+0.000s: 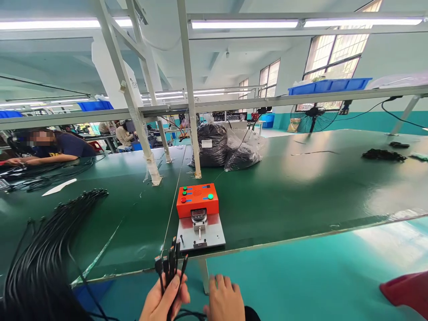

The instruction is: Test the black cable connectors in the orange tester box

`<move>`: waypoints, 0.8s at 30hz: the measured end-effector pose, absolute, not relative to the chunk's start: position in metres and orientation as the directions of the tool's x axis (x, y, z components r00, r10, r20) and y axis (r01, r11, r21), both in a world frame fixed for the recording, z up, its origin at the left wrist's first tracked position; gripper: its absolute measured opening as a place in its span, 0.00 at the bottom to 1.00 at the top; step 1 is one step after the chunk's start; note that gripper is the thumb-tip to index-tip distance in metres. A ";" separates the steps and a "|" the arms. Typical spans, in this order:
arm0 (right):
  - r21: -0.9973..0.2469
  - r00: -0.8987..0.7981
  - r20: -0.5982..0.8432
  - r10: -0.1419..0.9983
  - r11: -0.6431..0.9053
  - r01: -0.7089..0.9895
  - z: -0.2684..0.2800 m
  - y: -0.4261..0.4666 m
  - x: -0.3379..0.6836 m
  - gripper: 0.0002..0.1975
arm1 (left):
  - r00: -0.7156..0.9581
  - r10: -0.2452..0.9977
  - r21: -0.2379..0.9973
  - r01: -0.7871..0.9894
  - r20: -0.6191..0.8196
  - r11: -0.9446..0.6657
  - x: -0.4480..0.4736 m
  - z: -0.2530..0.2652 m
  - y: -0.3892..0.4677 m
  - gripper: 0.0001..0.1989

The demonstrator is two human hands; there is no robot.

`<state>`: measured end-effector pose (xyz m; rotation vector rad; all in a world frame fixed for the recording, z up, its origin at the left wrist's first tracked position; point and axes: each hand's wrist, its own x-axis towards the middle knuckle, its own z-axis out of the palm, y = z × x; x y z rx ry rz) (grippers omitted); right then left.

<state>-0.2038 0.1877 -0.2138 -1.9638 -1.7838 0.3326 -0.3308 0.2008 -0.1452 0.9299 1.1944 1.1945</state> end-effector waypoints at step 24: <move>-0.934 0.165 -0.250 0.954 -0.192 -0.300 -0.148 0.228 -0.215 0.13 | -0.119 0.986 0.971 -0.225 -0.114 0.085 -0.328 -0.152 0.202 0.22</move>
